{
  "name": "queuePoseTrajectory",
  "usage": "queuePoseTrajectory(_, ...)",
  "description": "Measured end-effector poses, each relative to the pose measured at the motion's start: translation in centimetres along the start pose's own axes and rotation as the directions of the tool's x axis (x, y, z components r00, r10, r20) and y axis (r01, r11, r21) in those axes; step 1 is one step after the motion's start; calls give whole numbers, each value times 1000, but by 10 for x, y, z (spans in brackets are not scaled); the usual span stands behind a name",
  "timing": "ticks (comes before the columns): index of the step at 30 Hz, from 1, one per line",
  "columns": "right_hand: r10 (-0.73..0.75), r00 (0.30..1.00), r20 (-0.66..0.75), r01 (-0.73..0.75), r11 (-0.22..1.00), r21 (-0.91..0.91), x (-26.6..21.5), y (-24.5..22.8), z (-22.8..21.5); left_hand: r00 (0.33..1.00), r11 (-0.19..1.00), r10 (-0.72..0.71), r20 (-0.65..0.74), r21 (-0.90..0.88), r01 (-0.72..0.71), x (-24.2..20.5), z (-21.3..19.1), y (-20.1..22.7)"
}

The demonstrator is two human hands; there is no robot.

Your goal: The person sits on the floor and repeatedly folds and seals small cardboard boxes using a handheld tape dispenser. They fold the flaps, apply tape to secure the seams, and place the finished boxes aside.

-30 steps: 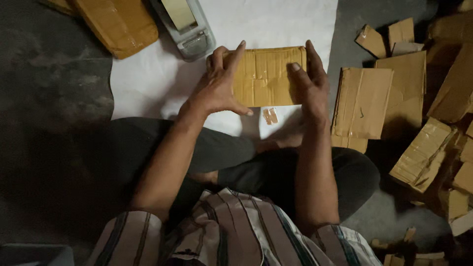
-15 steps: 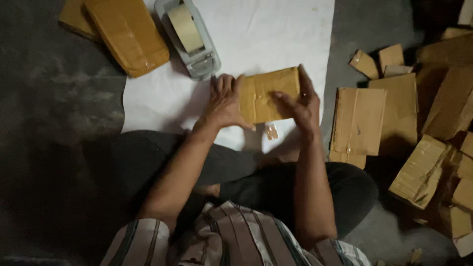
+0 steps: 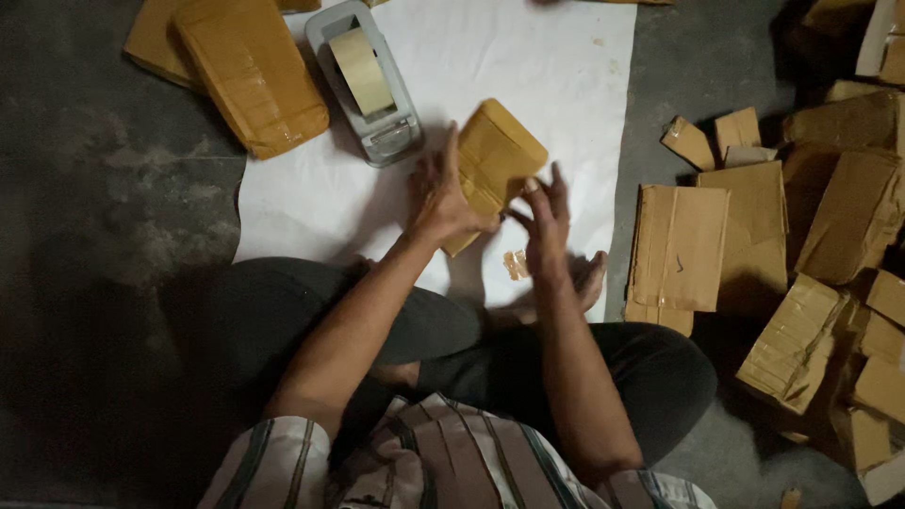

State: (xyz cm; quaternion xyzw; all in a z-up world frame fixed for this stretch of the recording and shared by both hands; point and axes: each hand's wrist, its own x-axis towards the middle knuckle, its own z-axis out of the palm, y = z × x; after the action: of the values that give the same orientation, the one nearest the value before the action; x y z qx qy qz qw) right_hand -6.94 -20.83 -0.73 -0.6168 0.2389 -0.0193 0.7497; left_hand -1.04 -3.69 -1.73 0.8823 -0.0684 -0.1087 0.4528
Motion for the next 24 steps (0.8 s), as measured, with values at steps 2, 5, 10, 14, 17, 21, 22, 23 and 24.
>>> queuePoseTrajectory(2, 79, 996, 34, -82, 992, 92, -8, 12, 6, 1000, 996, -29, 0, 84, 29, 2, 0, 0)
queuePoseTrajectory(5, 48, 993, 106, -52, 998, 29, -16, 23, 7, 998, 984, -31, 54, 176, 21, -3, -1, 5)
queuePoseTrajectory(10, 48, 990, 136, -53, 998, 38, -17, 15, 2, 994, 968, 50, 100, 240, -73, -17, -7, 20)
queuePoseTrajectory(14, 30, 995, 90, -38, 995, 91, -29, 8, 8, 996, 964, 56, 66, 255, -71, -17, -16, 30)
queuePoseTrajectory(17, 179, 984, 22, -180, 983, 28, -38, 8, 4, 993, 956, 110, 47, 268, -119, -17, -18, 34)
queuePoseTrajectory(21, 160, 984, 80, -160, 987, 1, -32, 13, -8, 953, 912, 253, 164, 289, -292, -21, -16, 29)
queuePoseTrajectory(22, 115, 990, 86, -116, 993, 14, -29, 13, -12, 946, 911, 308, 99, 258, -323, -20, -14, 28)
queuePoseTrajectory(23, 116, 992, 43, -118, 992, 41, -24, 13, -16, 933, 906, 359, 32, 228, -356, -19, -12, 26)
queuePoseTrajectory(24, 121, 993, -7, -120, 990, 68, -19, 12, -20, 914, 899, 405, -31, 196, -392, -19, -8, 24)
